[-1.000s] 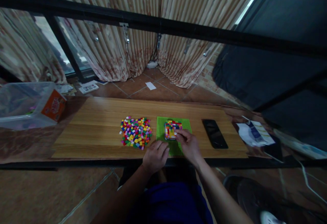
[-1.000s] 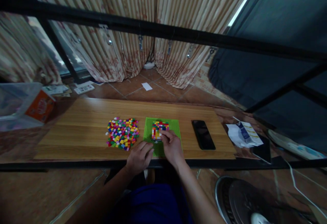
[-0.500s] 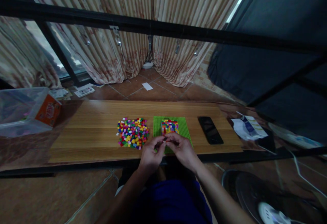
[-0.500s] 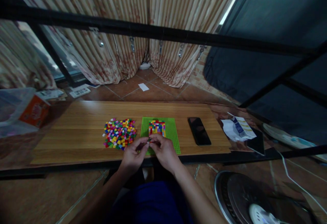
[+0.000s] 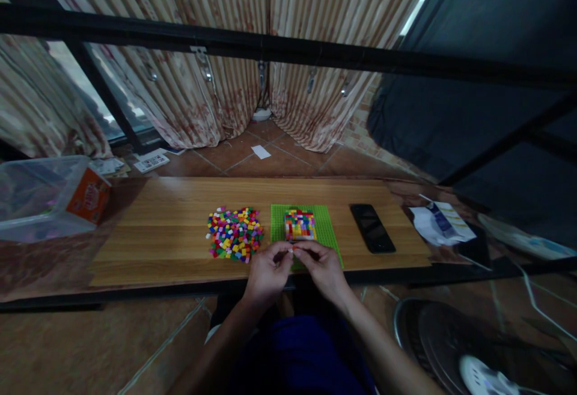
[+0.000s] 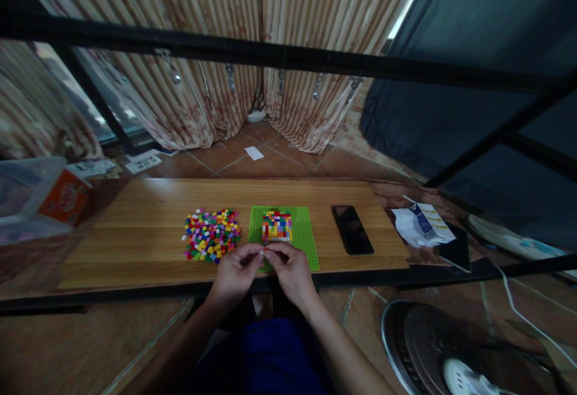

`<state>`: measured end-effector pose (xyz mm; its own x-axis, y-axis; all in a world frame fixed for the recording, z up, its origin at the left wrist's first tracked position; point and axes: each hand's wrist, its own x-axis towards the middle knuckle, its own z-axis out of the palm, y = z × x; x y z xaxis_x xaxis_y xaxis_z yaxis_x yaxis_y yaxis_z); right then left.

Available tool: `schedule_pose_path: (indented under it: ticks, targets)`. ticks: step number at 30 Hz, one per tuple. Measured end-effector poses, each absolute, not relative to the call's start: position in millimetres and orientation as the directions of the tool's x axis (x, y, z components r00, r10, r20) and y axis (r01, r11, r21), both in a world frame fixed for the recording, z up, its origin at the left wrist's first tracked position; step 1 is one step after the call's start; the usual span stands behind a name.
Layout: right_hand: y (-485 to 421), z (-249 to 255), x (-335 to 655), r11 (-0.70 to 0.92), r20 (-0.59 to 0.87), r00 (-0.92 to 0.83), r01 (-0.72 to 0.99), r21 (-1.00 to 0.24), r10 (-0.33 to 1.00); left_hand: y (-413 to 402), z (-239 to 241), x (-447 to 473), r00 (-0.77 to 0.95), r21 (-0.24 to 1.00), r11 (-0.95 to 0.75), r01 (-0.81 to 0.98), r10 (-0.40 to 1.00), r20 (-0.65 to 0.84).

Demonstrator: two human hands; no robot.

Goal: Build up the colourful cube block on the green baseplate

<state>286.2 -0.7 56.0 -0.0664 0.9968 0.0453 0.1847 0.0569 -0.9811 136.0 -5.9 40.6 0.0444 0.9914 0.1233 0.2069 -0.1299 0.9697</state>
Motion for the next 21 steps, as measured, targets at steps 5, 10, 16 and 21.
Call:
schedule_pose_path:
  ticks: [5, 10, 16, 21]
  targets:
    - [-2, 58, 285, 0.187, 0.179, -0.054, 0.303, -0.935, 0.982, -2, 44, 141, 0.016, 0.963, -0.139, 0.232, 0.990, 0.139]
    - [3, 64, 284, 0.315, 0.311, -0.086, 0.458, -0.832, 0.946, 3, 45, 147, -0.023, 0.976, -0.087, 0.200, 0.995, 0.093]
    - [30, 63, 289, 0.333, 0.354, -0.081, 0.575, -0.747, 0.932, 22, 39, 142, -0.149, 0.987, -0.100, 0.126, 0.982, 0.119]
    - [49, 59, 291, 0.346, 0.356, -0.119, 0.643, -0.683, 0.927, 42, 29, 138, -0.221, 0.985, -0.131, 0.116, 0.963, 0.154]
